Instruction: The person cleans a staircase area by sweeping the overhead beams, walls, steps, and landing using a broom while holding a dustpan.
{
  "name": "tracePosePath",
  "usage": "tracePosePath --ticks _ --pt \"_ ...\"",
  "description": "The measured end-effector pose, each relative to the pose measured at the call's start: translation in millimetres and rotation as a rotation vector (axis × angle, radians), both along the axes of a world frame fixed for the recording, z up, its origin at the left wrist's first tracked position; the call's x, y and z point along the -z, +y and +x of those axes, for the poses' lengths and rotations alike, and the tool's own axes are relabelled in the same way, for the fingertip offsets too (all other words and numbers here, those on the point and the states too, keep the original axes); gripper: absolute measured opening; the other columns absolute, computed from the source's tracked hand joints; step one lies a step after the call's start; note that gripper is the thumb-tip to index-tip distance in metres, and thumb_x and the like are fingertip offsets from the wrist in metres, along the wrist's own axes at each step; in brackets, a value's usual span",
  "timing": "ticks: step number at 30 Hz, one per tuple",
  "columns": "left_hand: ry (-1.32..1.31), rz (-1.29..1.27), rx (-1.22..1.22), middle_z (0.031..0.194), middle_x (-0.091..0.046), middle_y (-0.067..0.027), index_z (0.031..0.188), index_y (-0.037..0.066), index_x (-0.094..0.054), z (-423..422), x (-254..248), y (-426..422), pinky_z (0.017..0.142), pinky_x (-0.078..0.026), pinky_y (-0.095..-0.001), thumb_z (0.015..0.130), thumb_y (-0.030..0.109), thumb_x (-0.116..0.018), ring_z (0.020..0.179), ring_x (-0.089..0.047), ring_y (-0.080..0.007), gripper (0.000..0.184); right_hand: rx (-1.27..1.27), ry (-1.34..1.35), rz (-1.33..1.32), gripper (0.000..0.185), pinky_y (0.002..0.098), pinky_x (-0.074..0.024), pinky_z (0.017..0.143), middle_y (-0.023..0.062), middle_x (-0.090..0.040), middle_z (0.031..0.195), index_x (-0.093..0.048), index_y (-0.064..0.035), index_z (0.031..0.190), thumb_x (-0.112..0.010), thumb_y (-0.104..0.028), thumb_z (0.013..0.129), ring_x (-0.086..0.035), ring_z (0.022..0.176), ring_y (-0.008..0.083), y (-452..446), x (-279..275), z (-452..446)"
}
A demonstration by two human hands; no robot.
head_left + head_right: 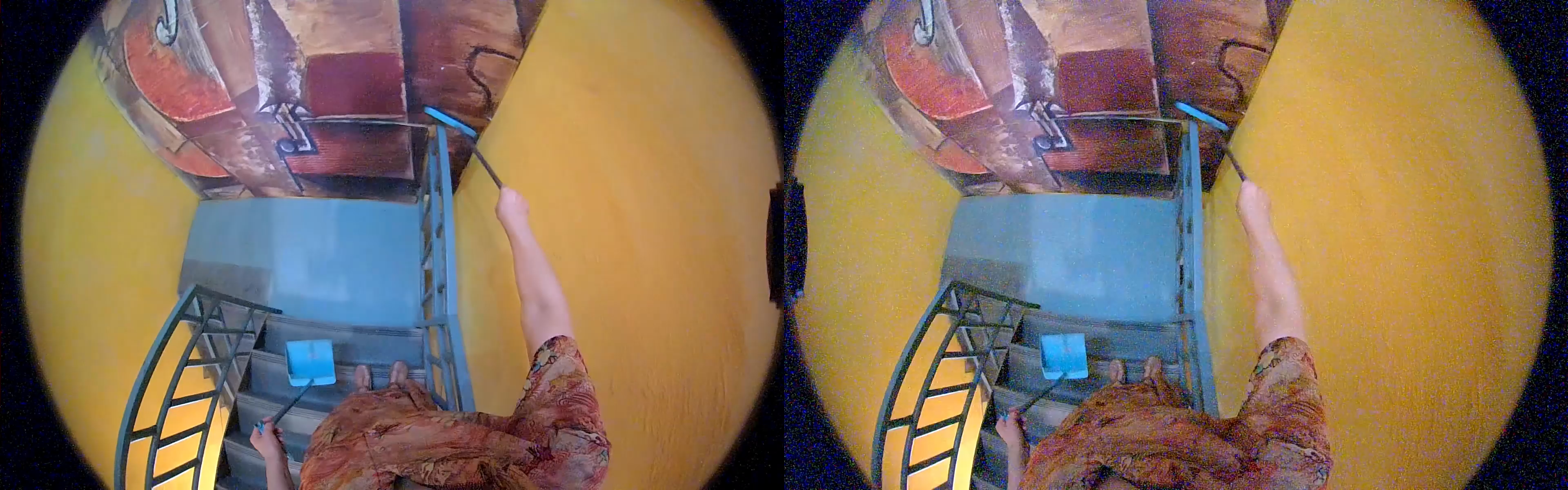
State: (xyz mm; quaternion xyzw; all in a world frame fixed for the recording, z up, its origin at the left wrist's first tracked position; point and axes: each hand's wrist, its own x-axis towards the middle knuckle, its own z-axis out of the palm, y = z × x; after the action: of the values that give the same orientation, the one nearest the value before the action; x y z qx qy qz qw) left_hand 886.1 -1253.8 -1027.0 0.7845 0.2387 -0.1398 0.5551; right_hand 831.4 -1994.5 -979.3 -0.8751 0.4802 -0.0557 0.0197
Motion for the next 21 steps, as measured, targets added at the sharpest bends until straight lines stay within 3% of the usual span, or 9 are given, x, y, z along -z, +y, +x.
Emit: tracePosePath --ticks 2,5,6,8,13,14,19,21 --pt "-0.013 -0.047 -0.015 0.056 -0.052 -0.0024 0.084 0.005 -0.058 -2.6 -11.1 0.0 0.031 -0.03 -0.0194 0.081 0.007 -0.053 0.039 -0.044 -0.0077 0.006 0.174 -0.104 0.075 0.021 0.0424 -0.0485 0.071 0.0222 -0.061 0.088 -0.061 -0.0011 0.092 -0.047 -0.012 0.08 -0.061 0.083 0.035 0.3 17.5 8.4" --pt "-0.019 0.013 -0.028 0.056 -0.051 -0.002 0.085 0.005 -0.058 5.9 -13.3 0.7 0.031 -0.03 -0.0195 0.08 0.007 -0.053 0.039 -0.043 -0.0075 0.007 0.247 -0.096 0.224 0.023 0.0414 -0.0482 0.073 0.0219 -0.062 0.089 -0.063 -0.0029 0.094 -0.048 -0.013 0.079 -0.061 0.085 0.0347 3.7 21.5 -10.2" --pt "0.032 0.026 -0.041 0.056 -0.051 -0.0018 0.084 0.004 -0.057 9.1 -43.8 -21.3 0.032 -0.029 -0.0195 0.079 0.009 -0.055 0.039 -0.042 -0.0072 0.007 0.26 -0.075 0.232 0.023 0.0414 -0.0482 0.073 0.0219 -0.062 0.089 -0.063 -0.0029 0.094 -0.048 -0.013 0.079 -0.061 0.085 0.0347 6.9 27.2 -24.4" --pt "0.036 -0.014 -0.007 0.056 -0.051 -0.002 0.084 0.004 -0.057 26.6 -13.6 -4.9 0.032 -0.029 -0.0195 0.079 0.009 -0.056 0.039 -0.042 -0.0071 0.007 0.195 -0.123 0.217 0.031 0.0448 -0.0474 0.074 0.0189 -0.062 0.09 -0.059 -0.0132 0.109 -0.047 -0.016 0.081 -0.06 0.087 0.0338 23.0 44.4 -52.2" --pt "0.071 -0.041 0.139 0.056 -0.051 -0.0026 0.086 0.006 -0.059 93.2 1.8 -21.4 0.033 -0.029 -0.0195 0.078 0.009 -0.057 0.038 -0.041 -0.0066 0.009 0.201 -0.128 0.192 0.036 0.042 -0.0483 0.07 0.0195 -0.062 0.088 -0.058 -0.0147 0.113 -0.05 -0.011 0.078 -0.061 0.08 0.0343 117.6 37.1 -114.6" --pt "0.079 -0.227 0.129 0.056 -0.051 -0.0029 0.089 0.005 -0.059 106.3 12.0 -18.0 0.033 -0.03 -0.0197 0.079 0.009 -0.056 0.038 -0.041 -0.0069 0.011 0.165 -0.121 0.179 0.036 0.0413 -0.0485 0.068 0.0199 -0.062 0.087 -0.058 -0.0139 0.112 -0.051 -0.01 0.077 -0.061 0.078 0.0349 134.5 26.4 -127.0" --pt "0.159 -0.091 0.407 0.057 -0.052 -0.0038 0.091 0.005 -0.057 185.0 50.0 -7.2 0.033 -0.031 -0.0206 0.079 0.01 -0.055 0.038 -0.042 -0.0085 0.012 0.128 0.036 0.162 0.039 0.0418 -0.0477 0.063 0.0213 -0.06 0.083 -0.058 -0.0125 0.112 -0.053 -0.003 0.074 -0.06 0.074 0.0349 253.4 -57.4 -201.8" --pt "0.187 -0.091 0.447 0.057 -0.052 -0.0039 0.09 0.005 -0.057 209.0 59.3 -15.2 0.034 -0.031 -0.0209 0.08 0.01 -0.055 0.038 -0.042 -0.0088 0.011 0.218 0.182 0.215 0.04 0.0363 -0.0485 0.068 0.0205 -0.061 0.091 -0.058 -0.0132 0.113 -0.052 -0.003 0.074 -0.062 0.076 0.0301 308.8 -109.3 -215.4"
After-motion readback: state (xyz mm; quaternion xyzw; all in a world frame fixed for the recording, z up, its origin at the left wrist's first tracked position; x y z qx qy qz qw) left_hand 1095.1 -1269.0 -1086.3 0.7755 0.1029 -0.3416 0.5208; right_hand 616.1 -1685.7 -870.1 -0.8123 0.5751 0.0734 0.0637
